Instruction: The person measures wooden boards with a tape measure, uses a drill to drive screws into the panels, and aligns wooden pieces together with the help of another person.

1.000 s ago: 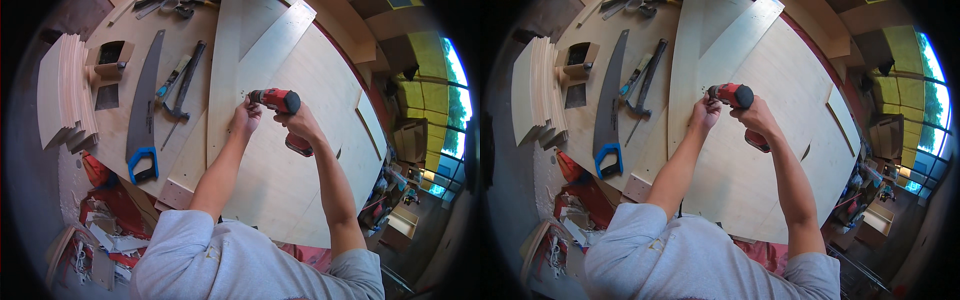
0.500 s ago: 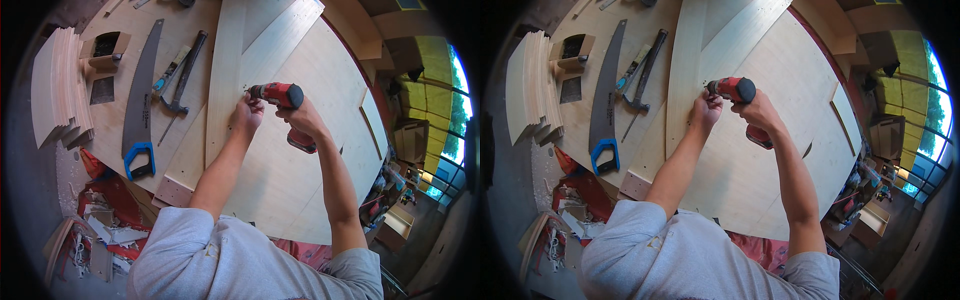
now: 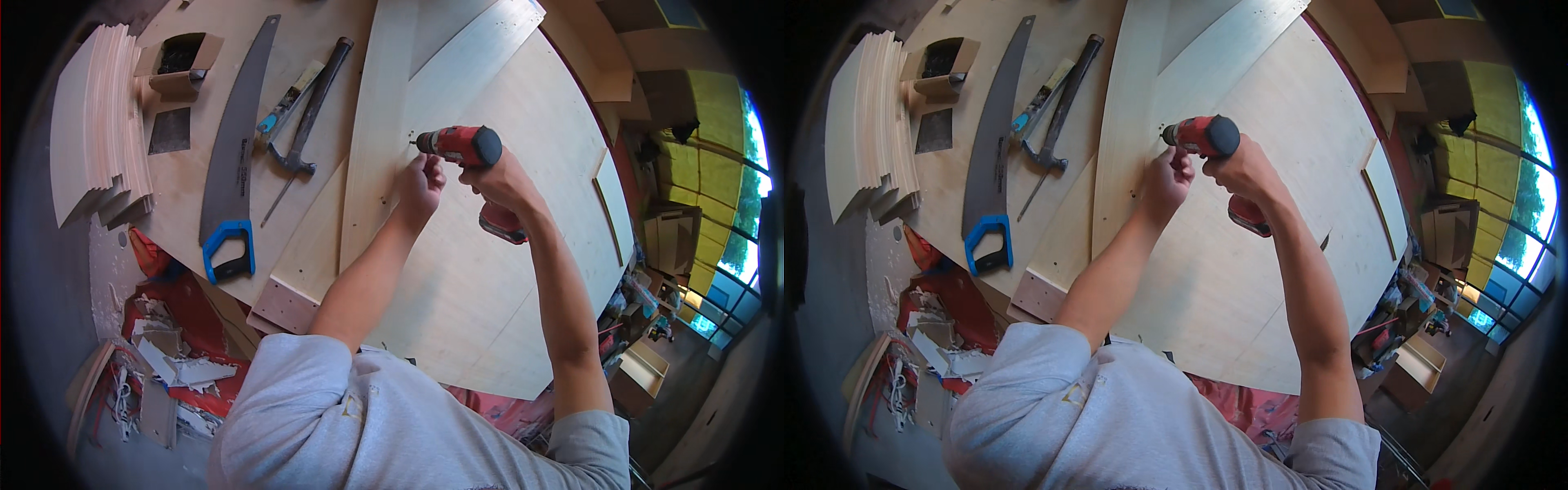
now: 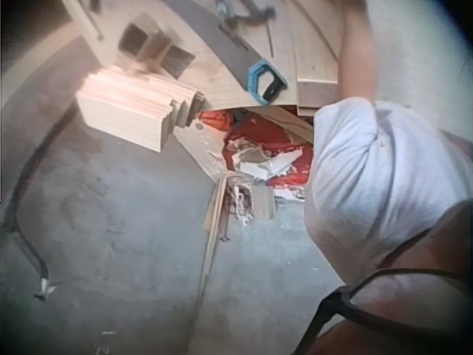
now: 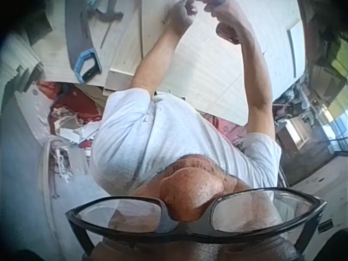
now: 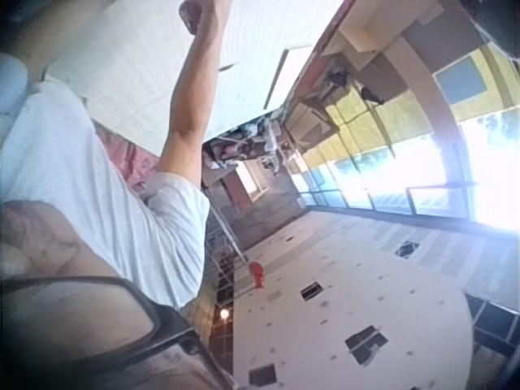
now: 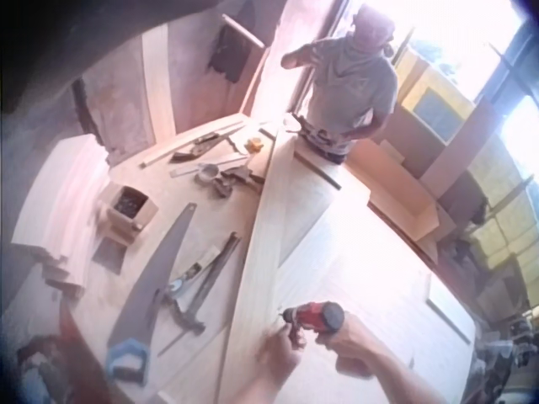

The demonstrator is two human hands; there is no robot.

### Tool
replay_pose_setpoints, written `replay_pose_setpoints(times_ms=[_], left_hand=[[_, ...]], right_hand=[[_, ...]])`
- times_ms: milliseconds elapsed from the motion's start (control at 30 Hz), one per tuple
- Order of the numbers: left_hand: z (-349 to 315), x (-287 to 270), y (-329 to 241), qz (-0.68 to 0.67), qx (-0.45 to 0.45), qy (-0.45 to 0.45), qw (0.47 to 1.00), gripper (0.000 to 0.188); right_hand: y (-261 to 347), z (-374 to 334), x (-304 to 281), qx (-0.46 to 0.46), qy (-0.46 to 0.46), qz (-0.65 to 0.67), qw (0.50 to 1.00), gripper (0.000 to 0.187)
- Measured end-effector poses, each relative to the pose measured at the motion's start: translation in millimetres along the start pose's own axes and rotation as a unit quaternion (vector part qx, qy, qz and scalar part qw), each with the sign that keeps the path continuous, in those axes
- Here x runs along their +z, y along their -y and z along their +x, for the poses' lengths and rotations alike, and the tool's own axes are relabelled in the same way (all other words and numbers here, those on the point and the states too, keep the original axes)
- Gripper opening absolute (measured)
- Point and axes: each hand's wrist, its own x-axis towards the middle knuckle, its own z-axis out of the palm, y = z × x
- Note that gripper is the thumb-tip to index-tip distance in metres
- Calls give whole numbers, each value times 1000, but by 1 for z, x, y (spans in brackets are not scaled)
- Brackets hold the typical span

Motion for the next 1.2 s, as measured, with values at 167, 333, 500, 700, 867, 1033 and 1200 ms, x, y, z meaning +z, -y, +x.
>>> replay_pose_setpoints(times_ms=[167,333,500,700,867,1033,1200], left_hand=[[-32,-16,-13,744,372,117,543,19],[-51,-28,-73,852,435,174,235,12],[-50,-36,-84,811,494,241,199,15],[-38,-44,-81,803,513,237,189,15],[-36,-48,-81,814,519,216,150,9],[-37,-42,-80,820,501,213,175,12],[-41,-33,-67,880,389,95,257,20]], right_hand=[[13,5,-5,41,22,-19,999,30],[17,5,0,46,23,-24,998,29],[14,9,5,54,23,-25,998,28],[8,19,6,28,23,-59,998,29],[-8,18,5,20,14,-7,1000,30],[-32,-13,24,-5,-94,-106,990,35],[-61,-107,46,27,-125,135,983,28]])
